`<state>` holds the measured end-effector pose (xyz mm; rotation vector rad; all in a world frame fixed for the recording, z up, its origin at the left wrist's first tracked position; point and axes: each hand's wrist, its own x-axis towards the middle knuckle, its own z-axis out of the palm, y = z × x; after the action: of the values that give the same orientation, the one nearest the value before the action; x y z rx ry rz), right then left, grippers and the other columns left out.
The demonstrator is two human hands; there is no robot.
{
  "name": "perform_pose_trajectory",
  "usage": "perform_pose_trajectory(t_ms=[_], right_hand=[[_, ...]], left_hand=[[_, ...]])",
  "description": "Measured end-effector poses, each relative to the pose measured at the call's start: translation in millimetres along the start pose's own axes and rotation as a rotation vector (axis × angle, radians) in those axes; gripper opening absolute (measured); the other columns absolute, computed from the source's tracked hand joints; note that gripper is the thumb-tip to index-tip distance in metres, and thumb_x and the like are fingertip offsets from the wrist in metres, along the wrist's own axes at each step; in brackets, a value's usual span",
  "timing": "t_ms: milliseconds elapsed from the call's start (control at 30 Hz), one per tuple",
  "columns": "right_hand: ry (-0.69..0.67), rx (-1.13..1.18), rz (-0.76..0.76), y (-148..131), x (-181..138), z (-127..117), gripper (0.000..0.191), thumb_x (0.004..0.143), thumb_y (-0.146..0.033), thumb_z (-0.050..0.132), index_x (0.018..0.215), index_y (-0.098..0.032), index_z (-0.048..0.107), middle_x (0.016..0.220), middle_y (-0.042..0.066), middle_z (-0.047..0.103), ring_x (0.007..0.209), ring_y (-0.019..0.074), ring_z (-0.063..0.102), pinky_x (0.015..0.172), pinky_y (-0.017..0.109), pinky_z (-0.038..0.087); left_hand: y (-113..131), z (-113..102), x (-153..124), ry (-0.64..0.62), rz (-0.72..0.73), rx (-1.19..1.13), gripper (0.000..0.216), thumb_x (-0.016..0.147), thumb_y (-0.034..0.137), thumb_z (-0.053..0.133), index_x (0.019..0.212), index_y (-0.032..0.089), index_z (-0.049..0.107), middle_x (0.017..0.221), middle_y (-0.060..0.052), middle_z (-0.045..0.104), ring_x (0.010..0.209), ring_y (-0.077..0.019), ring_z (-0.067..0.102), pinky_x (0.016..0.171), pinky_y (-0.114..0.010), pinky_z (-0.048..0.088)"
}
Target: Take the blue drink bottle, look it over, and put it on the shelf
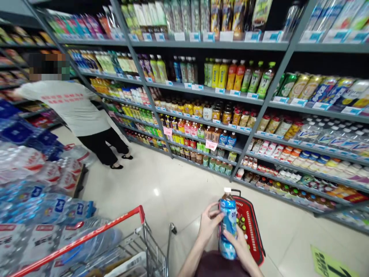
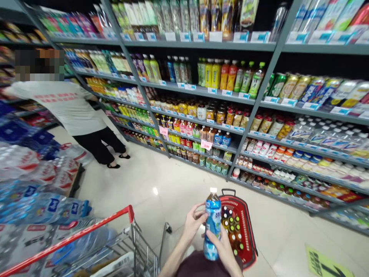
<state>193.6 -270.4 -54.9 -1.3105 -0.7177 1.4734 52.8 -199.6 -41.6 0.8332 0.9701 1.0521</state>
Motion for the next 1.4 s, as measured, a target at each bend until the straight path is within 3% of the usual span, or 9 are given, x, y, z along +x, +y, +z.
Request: perform_pose_trajectory(t_ms=[100,233,300,400,533,733,1000,1233,1400], right_hand=[[-0.085,0.136,0.078,-1,-13,-3,0.061,0.068,-0.06,0.085,0.113,-0.021,0.074,0.106,0.015,0.078,0.09,0.0364,0.075,0.081,0.05,0.057],[-0.195,0.284,0.194,-3,-27,-3,0.054,0.069,-0.062,0.081,0.108,-0.025,0.075,0.086,0.011,0.078,0.082,0.0364,0.075,0.077,0.052,0.057],[-0.19,0.283,0.195,-4,-27,-3,0.053,0.069,-0.061,0.081,0.107,-0.026,0.073,0.082,0.009,0.077,0.078,0.036,0.075,0.076,0.053,0.057],[-0.116,0.078,0.071,-2,-18,-8,0.056,0.063,-0.057,0.087,0.107,-0.024,0.071,0.086,0.01,0.078,0.08,0.036,0.074,0.081,0.054,0.056],[-0.053,-0.147,-0.099,10,-6,-19,0.06,0.055,-0.05,0.093,0.104,-0.022,0.072,0.101,0.015,0.078,0.097,0.0405,0.072,0.096,0.058,0.052],[-0.032,-0.06,-0.102,21,-23,-39,0.06,0.058,-0.047,0.092,0.108,-0.023,0.071,0.107,0.012,0.076,0.107,0.0385,0.07,0.101,0.054,0.051],[-0.369,0.294,0.132,10,-76,-86,0.049,0.067,-0.04,0.088,0.107,-0.02,0.068,0.099,0.009,0.077,0.081,0.025,0.075,0.072,0.035,0.055],[-0.272,0.366,0.107,11,-97,-120,0.045,0.071,-0.034,0.086,0.109,-0.017,0.069,0.108,0.012,0.077,0.083,0.0242,0.076,0.075,0.035,0.057],[-0.205,0.315,0.045,-1,-96,-127,0.056,0.068,-0.033,0.09,0.117,-0.02,0.065,0.105,0.01,0.077,0.084,0.024,0.075,0.08,0.038,0.057]], left_hand=[[8,1,1,-0.151,-0.015,-0.081,0.075,0.071,0.058,0.087,0.13,0.019,0.063,0.101,-0.011,0.078,0.085,-0.0201,0.072,0.071,-0.026,0.054],[15,11,-4,-0.363,-0.18,-0.109,0.074,0.073,0.061,0.083,0.134,0.024,0.06,0.099,-0.01,0.076,0.055,-0.0118,0.061,0.042,-0.02,0.033],[16,19,-8,-0.34,-0.149,-0.103,0.067,0.073,0.058,0.085,0.126,0.023,0.064,0.099,-0.008,0.075,0.06,-0.0128,0.063,0.046,-0.02,0.039],[14,29,-12,-0.268,0.029,-0.047,0.063,0.069,0.048,0.09,0.12,0.021,0.067,0.103,-0.008,0.075,0.086,-0.0202,0.07,0.073,-0.027,0.055],[4,38,-18,-0.211,0.125,0.044,0.07,0.069,0.044,0.092,0.129,0.02,0.064,0.113,-0.009,0.076,0.101,-0.0257,0.071,0.091,-0.034,0.055],[-6,49,-28,-0.223,0.131,0.082,0.077,0.066,0.046,0.093,0.131,0.019,0.061,0.122,-0.011,0.073,0.111,-0.0283,0.068,0.098,-0.036,0.052],[-6,91,-42,-0.426,-0.16,-0.007,0.083,0.068,0.059,0.087,0.136,0.02,0.06,0.108,-0.011,0.074,0.083,-0.0229,0.07,0.075,-0.033,0.054],[-24,152,-29,-0.406,-0.185,-0.072,0.055,0.086,0.052,0.072,0.128,0.017,0.065,0.097,-0.01,0.078,0.09,-0.0265,0.073,0.071,-0.031,0.055],[-27,162,-24,-0.398,-0.151,-0.166,0.046,0.081,0.047,0.079,0.113,0.015,0.069,0.094,-0.01,0.079,0.09,-0.0264,0.074,0.075,-0.033,0.055]])
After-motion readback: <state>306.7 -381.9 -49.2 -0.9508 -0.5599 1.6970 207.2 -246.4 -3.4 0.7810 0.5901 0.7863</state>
